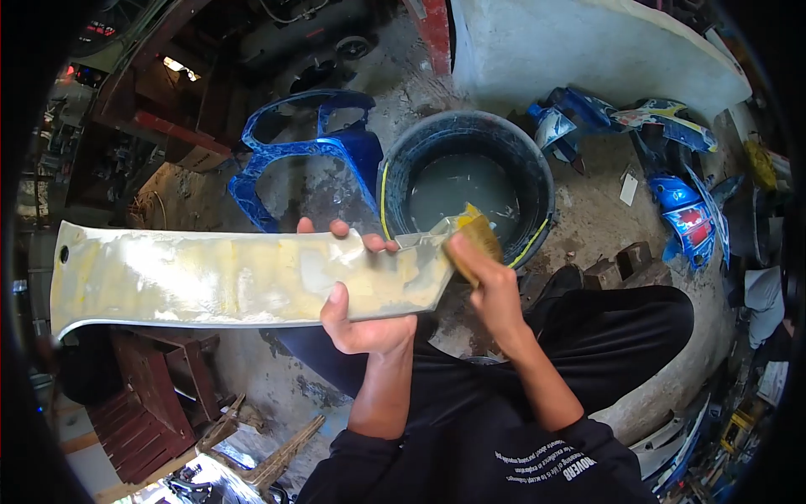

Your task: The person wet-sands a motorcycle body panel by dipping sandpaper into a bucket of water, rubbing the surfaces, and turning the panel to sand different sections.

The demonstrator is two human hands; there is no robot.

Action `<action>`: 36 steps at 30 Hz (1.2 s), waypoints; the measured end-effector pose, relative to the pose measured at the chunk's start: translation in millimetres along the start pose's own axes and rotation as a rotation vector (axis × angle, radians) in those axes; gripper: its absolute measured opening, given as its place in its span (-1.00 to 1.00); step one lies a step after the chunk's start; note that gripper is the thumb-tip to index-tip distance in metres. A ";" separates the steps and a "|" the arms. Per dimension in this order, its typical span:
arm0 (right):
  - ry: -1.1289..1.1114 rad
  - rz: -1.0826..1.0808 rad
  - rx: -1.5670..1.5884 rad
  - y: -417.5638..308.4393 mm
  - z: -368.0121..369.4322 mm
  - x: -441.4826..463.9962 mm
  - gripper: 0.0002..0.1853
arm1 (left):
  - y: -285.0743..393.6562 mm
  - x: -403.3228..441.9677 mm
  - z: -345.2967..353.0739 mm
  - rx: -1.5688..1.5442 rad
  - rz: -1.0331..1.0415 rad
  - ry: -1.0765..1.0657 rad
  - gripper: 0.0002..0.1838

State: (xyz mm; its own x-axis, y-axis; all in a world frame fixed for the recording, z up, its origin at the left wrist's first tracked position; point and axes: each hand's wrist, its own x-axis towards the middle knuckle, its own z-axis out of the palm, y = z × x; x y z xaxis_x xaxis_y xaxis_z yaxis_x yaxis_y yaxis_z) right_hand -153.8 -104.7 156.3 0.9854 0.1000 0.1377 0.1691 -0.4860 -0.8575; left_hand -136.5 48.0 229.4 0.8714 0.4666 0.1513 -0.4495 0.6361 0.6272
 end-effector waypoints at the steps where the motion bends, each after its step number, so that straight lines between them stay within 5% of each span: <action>1: 0.010 -0.020 0.017 7.7 1.5 7.6 -0.21 | -0.8 -0.4 0.0 0.002 0.003 -0.013 -0.16; 5: -0.103 -0.179 0.117 -35.0 -9.3 -9.3 -0.15 | 7.6 4.0 -3.0 -0.029 0.014 -0.062 -0.15; 9: 0.040 -0.042 0.066 -16.7 5.5 4.6 -0.15 | 1.8 0.5 -5.5 -0.025 0.002 -0.074 -0.16; 16: -0.120 -0.170 0.190 -41.5 -10.3 -2.2 -0.18 | 6.7 3.0 -5.5 -0.087 -0.019 -0.078 -0.17; 30: 0.019 -0.094 0.076 -14.0 -0.7 16.4 -0.22 | 2.5 1.0 -1.2 0.011 0.015 -0.072 -0.15; 34: -0.147 -0.234 0.236 -40.3 -14.4 6.9 -0.26 | 4.2 4.2 -2.9 -0.052 -0.007 -0.055 -0.15; 36: -0.031 -0.108 0.088 -22.6 -5.6 18.9 -0.26 | 0.6 0.5 -2.0 -0.024 -0.006 -0.064 -0.15</action>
State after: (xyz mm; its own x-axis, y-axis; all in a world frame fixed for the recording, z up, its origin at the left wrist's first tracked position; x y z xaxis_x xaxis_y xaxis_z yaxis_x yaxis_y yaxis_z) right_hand -138.9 -96.7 181.1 0.9602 0.1752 0.2176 0.2708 -0.3933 -0.8786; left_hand -136.7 49.8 228.3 0.8846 0.4229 0.1962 -0.4479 0.6541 0.6095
